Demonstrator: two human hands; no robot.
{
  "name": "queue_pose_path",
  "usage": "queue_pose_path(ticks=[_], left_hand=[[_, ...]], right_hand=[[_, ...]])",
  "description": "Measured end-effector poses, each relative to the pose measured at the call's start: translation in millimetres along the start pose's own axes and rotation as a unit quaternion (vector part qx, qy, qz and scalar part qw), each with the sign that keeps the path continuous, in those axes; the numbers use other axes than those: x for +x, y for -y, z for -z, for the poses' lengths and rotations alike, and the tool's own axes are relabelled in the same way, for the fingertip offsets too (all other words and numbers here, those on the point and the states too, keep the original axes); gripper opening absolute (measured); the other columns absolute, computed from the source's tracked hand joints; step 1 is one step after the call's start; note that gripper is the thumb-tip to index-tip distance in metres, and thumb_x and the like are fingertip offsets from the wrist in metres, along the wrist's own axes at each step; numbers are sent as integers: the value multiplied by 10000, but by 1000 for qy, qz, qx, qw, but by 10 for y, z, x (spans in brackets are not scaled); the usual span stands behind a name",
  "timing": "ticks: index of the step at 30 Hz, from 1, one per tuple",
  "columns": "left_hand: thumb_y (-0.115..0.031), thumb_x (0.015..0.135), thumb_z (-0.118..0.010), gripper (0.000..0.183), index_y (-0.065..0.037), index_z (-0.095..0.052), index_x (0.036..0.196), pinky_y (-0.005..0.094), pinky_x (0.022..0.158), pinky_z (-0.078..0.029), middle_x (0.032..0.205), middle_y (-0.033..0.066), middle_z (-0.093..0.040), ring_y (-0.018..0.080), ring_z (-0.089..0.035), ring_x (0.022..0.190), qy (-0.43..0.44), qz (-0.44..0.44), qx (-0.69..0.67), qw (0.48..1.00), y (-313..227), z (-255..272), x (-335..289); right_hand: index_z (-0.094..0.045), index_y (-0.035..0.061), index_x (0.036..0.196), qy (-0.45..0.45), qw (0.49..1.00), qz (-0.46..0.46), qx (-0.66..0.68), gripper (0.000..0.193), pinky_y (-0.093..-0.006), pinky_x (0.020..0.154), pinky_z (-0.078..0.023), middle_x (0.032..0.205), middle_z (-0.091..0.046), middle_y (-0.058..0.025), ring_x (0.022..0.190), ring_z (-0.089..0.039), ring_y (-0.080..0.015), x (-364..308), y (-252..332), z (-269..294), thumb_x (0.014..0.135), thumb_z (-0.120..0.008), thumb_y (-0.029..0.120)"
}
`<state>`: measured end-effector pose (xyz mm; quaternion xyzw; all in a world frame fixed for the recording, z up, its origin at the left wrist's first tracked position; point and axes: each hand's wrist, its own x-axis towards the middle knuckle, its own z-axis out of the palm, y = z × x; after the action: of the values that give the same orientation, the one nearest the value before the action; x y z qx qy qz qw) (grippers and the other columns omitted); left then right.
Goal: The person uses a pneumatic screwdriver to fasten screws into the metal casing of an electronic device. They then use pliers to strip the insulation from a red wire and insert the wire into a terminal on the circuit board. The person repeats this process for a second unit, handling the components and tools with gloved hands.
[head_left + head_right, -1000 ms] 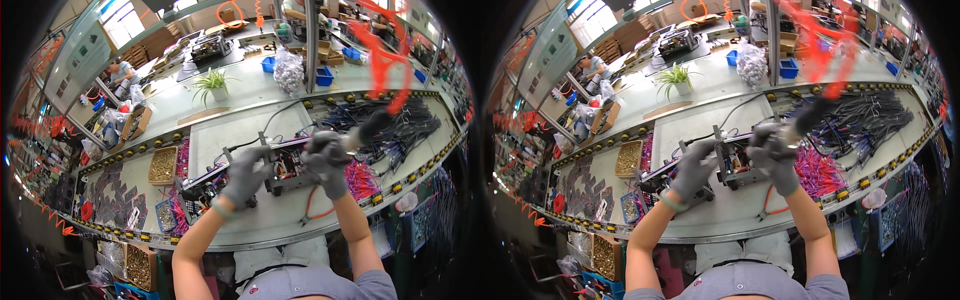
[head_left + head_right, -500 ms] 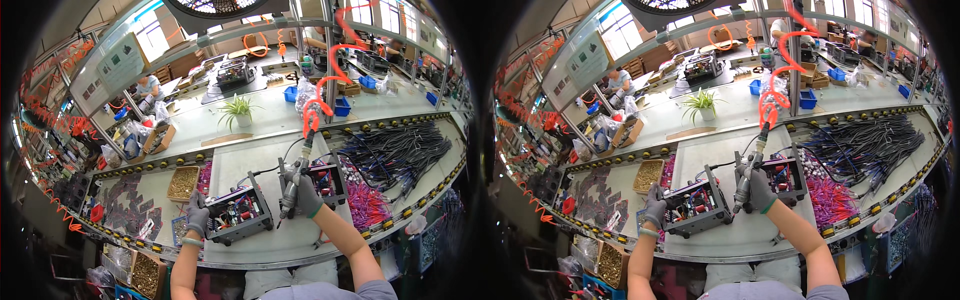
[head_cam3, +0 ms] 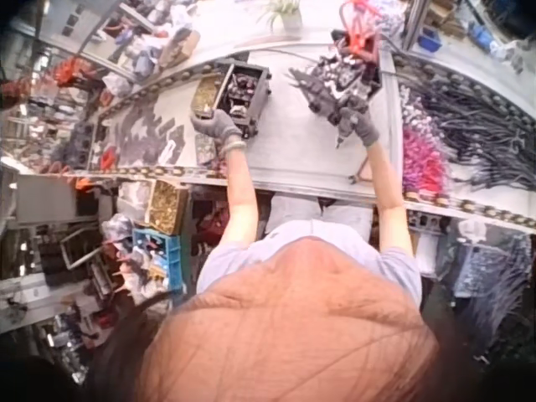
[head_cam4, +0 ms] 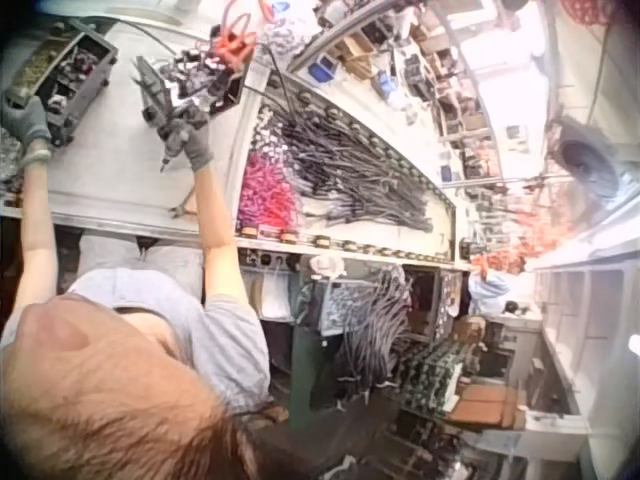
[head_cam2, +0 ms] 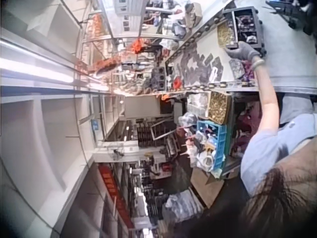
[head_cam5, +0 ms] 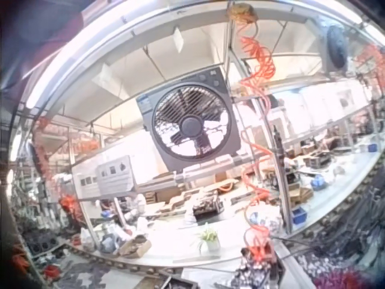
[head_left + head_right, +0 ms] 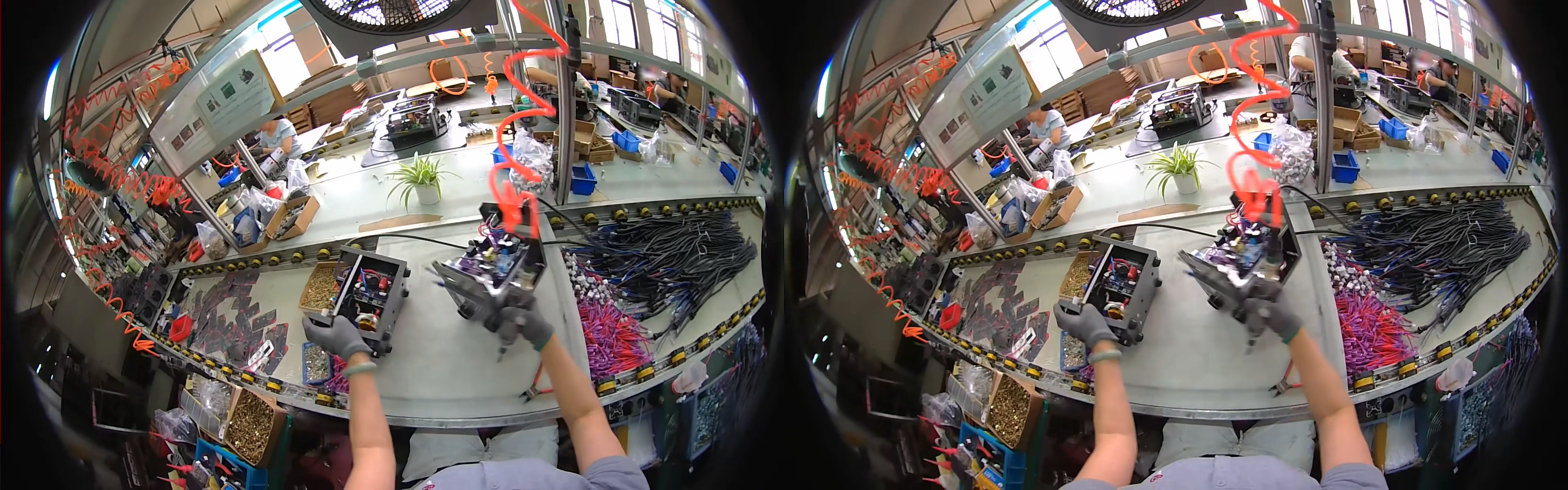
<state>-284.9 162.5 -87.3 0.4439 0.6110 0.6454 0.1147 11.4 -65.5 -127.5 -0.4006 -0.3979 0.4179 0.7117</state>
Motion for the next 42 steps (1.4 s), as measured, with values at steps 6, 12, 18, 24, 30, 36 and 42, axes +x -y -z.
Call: queue_pose_path(ticks=[6,12,18,24,30,36,42], left_hand=[[-115,801,-644,629,-6,-418,1377,515,1045,-388,1287,225,-505,408,-453,1266,104,-328,49,938,-330,633,-1205],[-303,737,-804,798,-16,-425,1378,493,1039,-403,1281,217,-551,391,-501,1236,298,-458,-5,837,214,1128,-1665],[-49,821,-726,689,-2,-380,1416,352,1051,-420,1290,146,-551,214,-535,1199,416,51,-129,899,474,691,-1277],[-210,797,-749,666,-4,-451,1356,413,961,-474,1216,208,-589,338,-610,1074,349,60,24,935,25,391,-1909],[-169,885,-633,503,-49,-510,1357,363,948,-493,1277,161,-572,262,-633,1060,568,43,-92,817,710,786,-1176],[-151,841,-665,176,-90,-714,999,369,809,-541,943,126,-687,280,-668,871,329,-129,160,922,1291,1316,258],[-333,828,-681,302,-181,-709,1087,428,903,-506,1128,99,-673,316,-620,1070,424,-160,512,730,1563,1034,982]], right_hand=[[-606,43,892,-246,956,1,162,142,-305,585,-504,758,-595,-37,636,-583,-166,-277,-66,787,847,-649,171],[-608,8,1036,-355,932,51,43,270,-266,588,-486,789,-583,-40,650,-566,-137,-554,147,775,817,-675,150],[-548,77,1112,-271,955,112,35,262,-243,721,-490,1050,-589,-48,816,-546,-94,-936,150,227,862,-587,6],[-580,51,1072,-115,983,111,-90,264,-290,780,-511,981,-595,-50,836,-588,-137,-517,-279,-748,826,-663,4],[-590,59,1070,85,952,-220,-195,416,-340,819,-508,1036,-582,-57,877,-569,-177,-844,144,-1047,701,-782,53],[-531,67,1241,242,854,-25,-460,614,-428,862,-510,1144,-612,-214,1055,-620,-397,-1144,306,-946,716,-809,221],[-151,162,1548,231,879,-415,-33,919,-446,748,-587,1083,-642,-218,907,-694,-311,-1212,361,-521,813,-694,68]])
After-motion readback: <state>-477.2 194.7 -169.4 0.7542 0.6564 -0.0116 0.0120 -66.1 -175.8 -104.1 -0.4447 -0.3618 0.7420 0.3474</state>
